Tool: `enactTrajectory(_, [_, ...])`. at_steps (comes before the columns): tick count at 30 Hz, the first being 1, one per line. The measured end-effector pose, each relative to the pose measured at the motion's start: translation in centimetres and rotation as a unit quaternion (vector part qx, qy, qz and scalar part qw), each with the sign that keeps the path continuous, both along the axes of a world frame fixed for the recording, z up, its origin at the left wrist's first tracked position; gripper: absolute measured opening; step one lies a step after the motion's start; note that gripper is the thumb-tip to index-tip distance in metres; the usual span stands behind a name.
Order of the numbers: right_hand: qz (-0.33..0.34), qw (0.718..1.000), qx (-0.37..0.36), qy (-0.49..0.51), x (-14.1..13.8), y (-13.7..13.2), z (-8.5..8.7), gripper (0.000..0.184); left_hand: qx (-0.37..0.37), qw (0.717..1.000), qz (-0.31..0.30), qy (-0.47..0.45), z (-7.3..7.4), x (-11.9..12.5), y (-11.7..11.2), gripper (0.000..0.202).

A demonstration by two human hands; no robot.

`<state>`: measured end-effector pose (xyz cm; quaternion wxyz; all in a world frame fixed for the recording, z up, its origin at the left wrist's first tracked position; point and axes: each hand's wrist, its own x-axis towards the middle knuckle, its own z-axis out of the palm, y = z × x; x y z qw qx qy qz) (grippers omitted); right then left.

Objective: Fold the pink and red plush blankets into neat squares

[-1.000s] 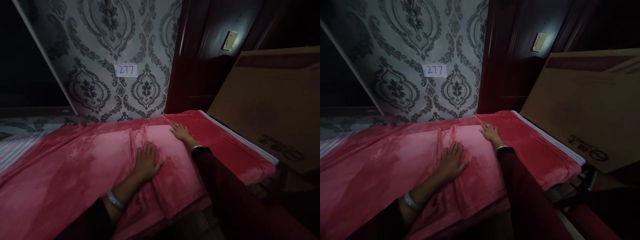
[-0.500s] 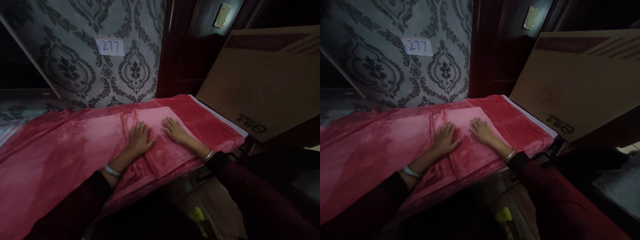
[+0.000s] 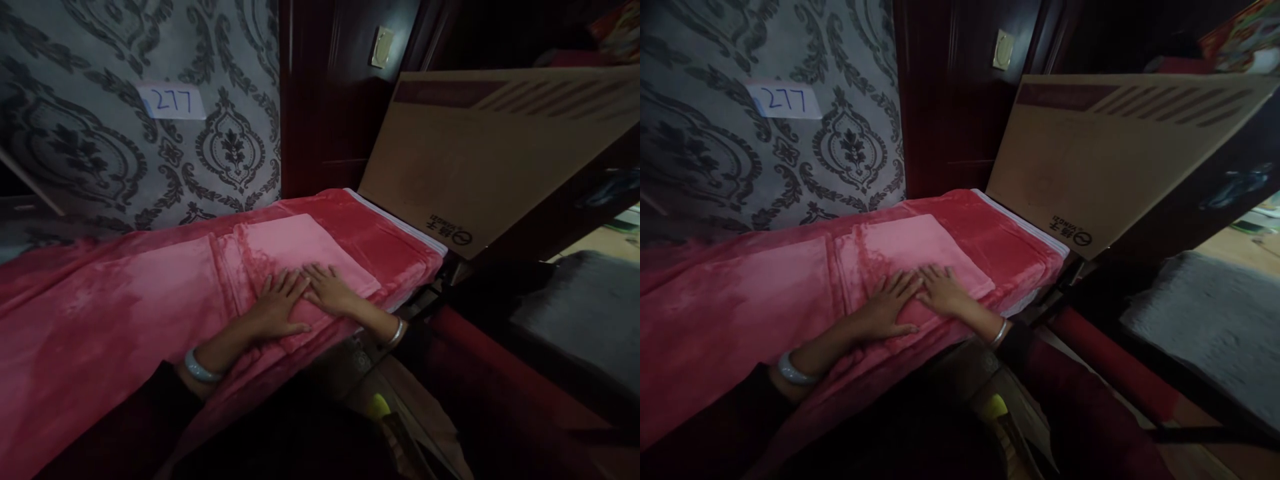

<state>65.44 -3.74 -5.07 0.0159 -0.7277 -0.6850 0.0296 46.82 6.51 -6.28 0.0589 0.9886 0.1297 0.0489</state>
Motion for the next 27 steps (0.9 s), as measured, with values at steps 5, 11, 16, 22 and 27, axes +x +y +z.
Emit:
enactTrajectory(5, [-0.16,0.987,0.004,-0.027,5.2,-3.2,-0.5,0.064,-0.001,1.0,-0.005,0.022,0.4,0.2,0.1,0.095])
enactTrajectory(11, [-0.196,0.98,0.043,-0.012,5.6,-4.5,-1.5,0.064,-0.01,0.998,0.0,0.066,1.6,0.4,-0.5,0.095])
enactTrajectory(16, [-0.195,0.979,0.052,-0.012,5.7,-4.6,-1.9,0.065,-0.027,0.995,-0.005,0.098,2.6,0.7,-0.6,0.094])
enactTrajectory(22, [-0.183,0.98,0.076,-0.034,6.5,-4.6,-2.9,0.064,-0.044,0.996,-0.017,0.078,4.3,-1.5,-0.3,0.064])
enactTrajectory(27, [-0.183,0.979,0.083,-0.024,6.7,-4.7,-3.0,0.064,-0.034,0.999,-0.016,-0.025,4.5,-4.5,-1.1,0.026])
